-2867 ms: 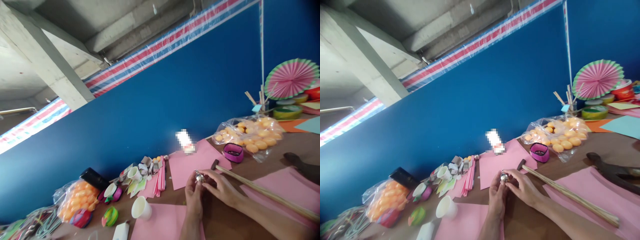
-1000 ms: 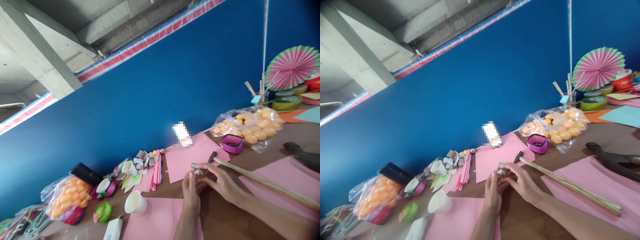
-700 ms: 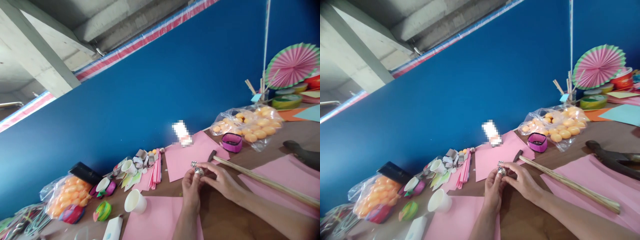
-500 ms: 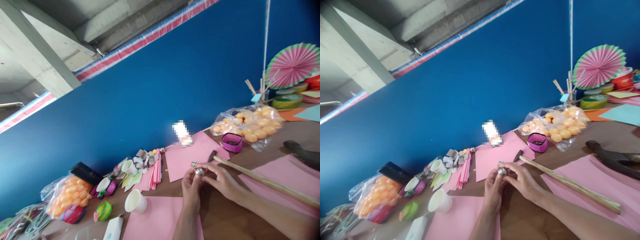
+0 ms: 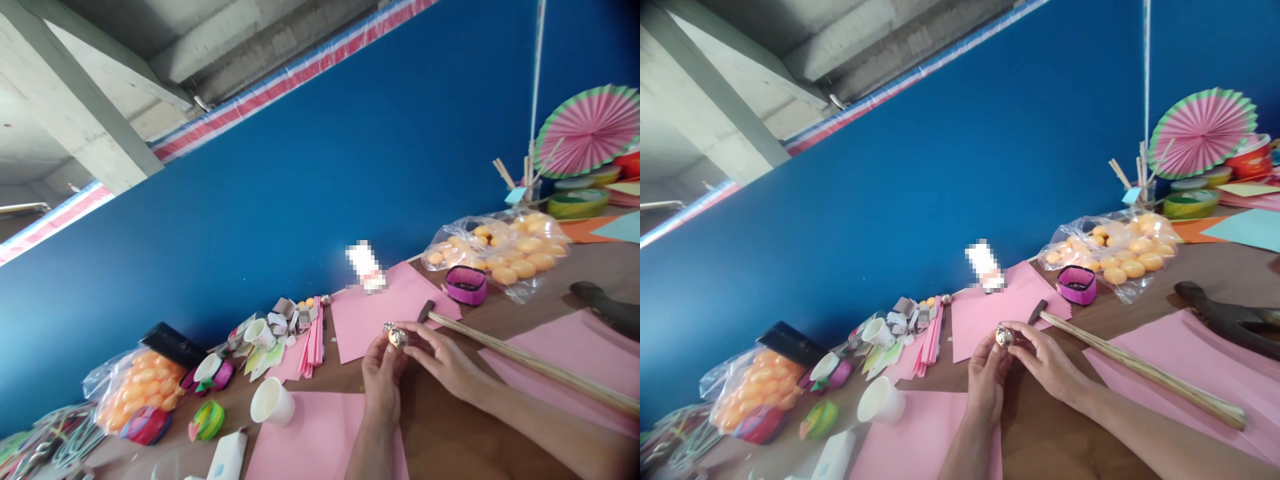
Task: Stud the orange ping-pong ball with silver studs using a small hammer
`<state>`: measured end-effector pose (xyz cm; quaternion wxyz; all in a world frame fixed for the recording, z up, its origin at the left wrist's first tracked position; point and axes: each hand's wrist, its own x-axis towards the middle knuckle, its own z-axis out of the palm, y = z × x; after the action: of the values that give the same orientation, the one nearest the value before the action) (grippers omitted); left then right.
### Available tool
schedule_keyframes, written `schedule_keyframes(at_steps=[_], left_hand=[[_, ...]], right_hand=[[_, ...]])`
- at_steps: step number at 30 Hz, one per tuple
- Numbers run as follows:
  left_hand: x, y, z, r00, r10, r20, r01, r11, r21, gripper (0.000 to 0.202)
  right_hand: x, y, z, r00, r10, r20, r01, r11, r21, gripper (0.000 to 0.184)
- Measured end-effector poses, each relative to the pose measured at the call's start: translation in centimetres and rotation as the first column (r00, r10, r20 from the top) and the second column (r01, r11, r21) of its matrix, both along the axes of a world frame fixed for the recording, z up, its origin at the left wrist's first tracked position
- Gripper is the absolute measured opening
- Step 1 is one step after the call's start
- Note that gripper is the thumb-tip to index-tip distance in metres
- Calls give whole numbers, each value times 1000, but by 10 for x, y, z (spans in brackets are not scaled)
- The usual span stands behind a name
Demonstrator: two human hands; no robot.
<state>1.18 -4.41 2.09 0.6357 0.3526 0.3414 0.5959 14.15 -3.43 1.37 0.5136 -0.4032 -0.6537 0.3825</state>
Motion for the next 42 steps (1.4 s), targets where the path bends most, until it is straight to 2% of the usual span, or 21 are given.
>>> schedule_keyframes(at_steps=[7,18,25,31,36,42], left_hand=[[2,-1,2,999,46,-18,-46,998,-32,29],[-2,0,-4,1000,24,-3,-24,999,-25,25],[-1,-2,1,1000,14,1,-14,1000,-26,23],[0,-3,1,1000,-8,-6,9,1000,22,26],[-2,0,-1,996,-57,70,56,998,26,28],[-10,4,-4,941,37,337,7,992,-129,20]], right_hand=[[3,2,-3,999,12,50,-12,1000,-6,38],[2,1,0,999,10,45,-11,1000,2,37],[2,-2,0,998,27,62,-29,999,20,36],[-3,-4,3,998,53,-16,-53,999,0,39],[-7,-8,16,998,41,-49,-43,998,-40,42],[3,-12,52,983,-23,-185,-6,988,-157,37]])
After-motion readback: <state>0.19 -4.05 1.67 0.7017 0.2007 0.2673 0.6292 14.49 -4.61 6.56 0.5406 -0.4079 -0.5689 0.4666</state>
